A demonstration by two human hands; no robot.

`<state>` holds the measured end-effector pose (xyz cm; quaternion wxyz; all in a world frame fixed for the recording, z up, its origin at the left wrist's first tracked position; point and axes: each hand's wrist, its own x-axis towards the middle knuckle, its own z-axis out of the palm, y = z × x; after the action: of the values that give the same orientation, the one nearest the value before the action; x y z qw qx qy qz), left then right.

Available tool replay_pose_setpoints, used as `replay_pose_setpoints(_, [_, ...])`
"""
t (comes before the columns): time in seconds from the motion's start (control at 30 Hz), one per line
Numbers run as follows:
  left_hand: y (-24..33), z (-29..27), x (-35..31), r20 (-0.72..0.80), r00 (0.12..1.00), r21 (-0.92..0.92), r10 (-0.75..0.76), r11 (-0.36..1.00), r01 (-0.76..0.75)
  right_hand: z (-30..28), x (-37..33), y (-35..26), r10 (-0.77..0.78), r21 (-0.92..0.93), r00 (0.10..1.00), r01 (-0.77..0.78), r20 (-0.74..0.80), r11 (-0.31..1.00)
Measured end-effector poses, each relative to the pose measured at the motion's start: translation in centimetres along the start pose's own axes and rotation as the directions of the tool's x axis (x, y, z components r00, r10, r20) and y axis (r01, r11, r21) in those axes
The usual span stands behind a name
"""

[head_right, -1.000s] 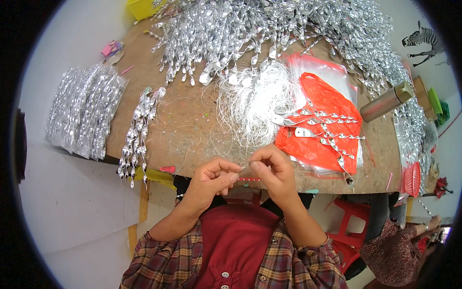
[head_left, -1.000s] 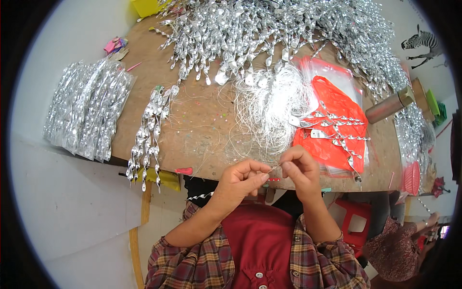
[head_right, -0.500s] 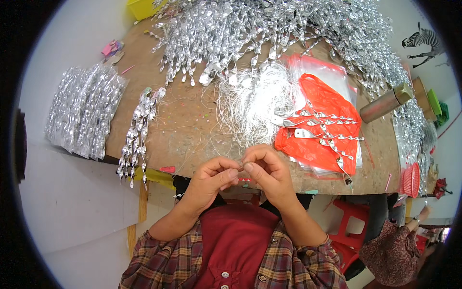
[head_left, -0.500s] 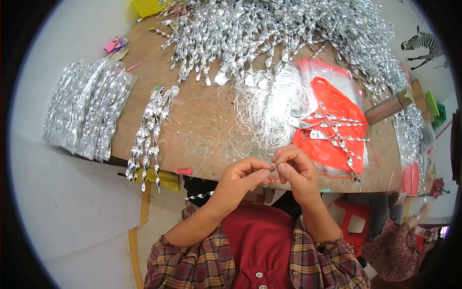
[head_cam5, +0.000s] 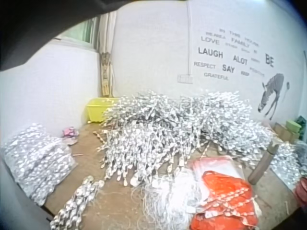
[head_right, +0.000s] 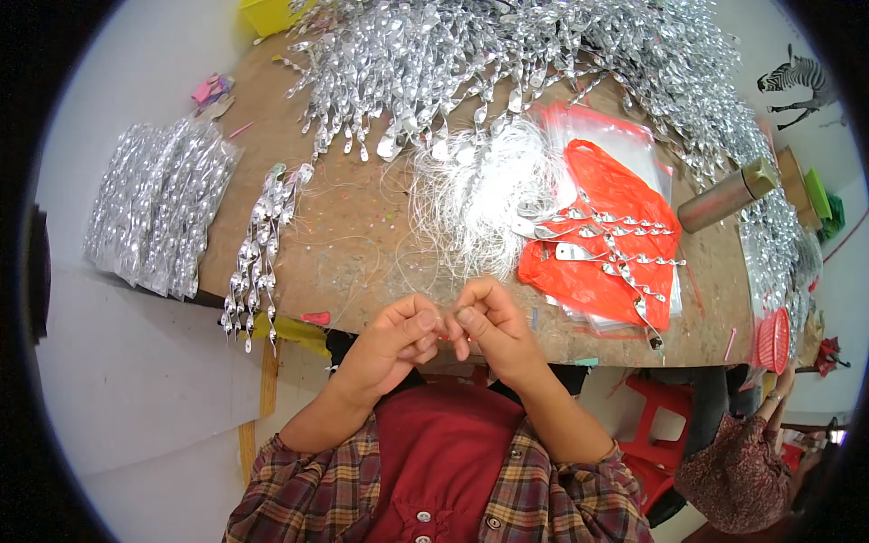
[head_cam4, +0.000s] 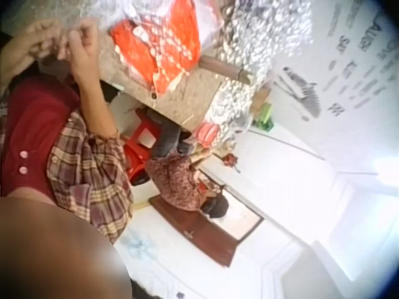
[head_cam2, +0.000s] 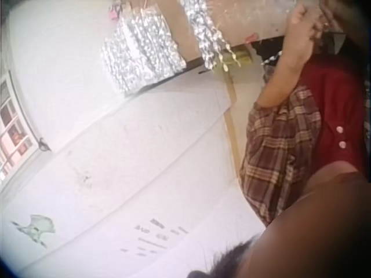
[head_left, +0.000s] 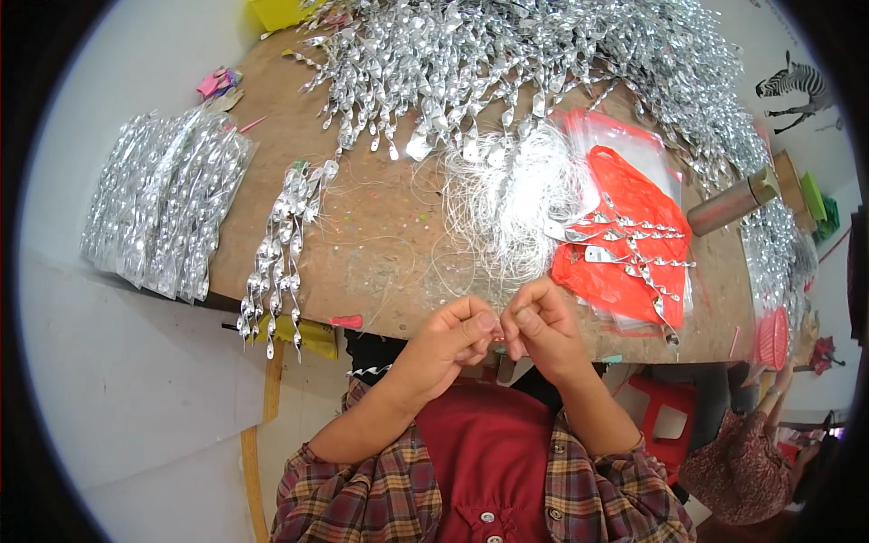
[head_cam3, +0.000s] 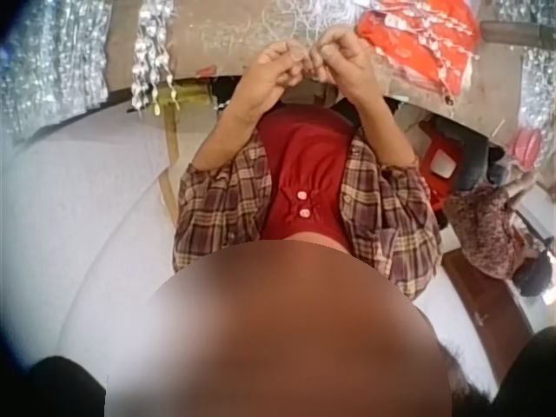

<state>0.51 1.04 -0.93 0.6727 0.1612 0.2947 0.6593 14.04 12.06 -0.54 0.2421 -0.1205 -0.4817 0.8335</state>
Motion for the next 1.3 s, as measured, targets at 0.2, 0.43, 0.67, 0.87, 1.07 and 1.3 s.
replay_pose_setpoints(0.2, [0.2,0.3,-0.2,-0.036,0.998,0.116,0.056,0.992,-0.051,-0.3,-0.3,0.8,0.070,-0.193,0.997,-0.066,0.016,0.979])
replay_pose_setpoints(0.43, [-0.6,-1.3,-1.6,0.179,0.911,0.912,0.371,0.284,-0.295,-1.4,2.5,-4.7,-0.285,-0.048,0.945,0.281,-0.161,0.959])
replay_pose_setpoints(0.67, [1.4,-3.5,-5.9,-0.173,0.827,0.909,0.534,0.410,-0.075,-1.0,5.4,-1.3,-0.285,-0.597,0.933,0.103,-0.219,0.795])
replay_pose_setpoints(0.87, [13.2,-6.2,-6.4,-0.350,0.508,0.933,0.787,0.339,0.117,4.5,4.9,7.7,-0.194,-0.822,0.853,0.519,0.484,0.232])
replay_pose_setpoints(1.07, [17.6,-12.7,-3.7,-0.307,0.422,0.898,0.853,0.114,0.424,6.7,5.1,9.8,-0.221,-0.814,0.789,0.579,0.573,-0.045])
replay_pose_setpoints(1.3, [16.9,-12.4,-2.6,-0.188,0.572,0.866,0.798,-0.140,0.480,5.9,4.4,10.9,-0.259,-0.811,0.772,0.574,0.581,-0.107])
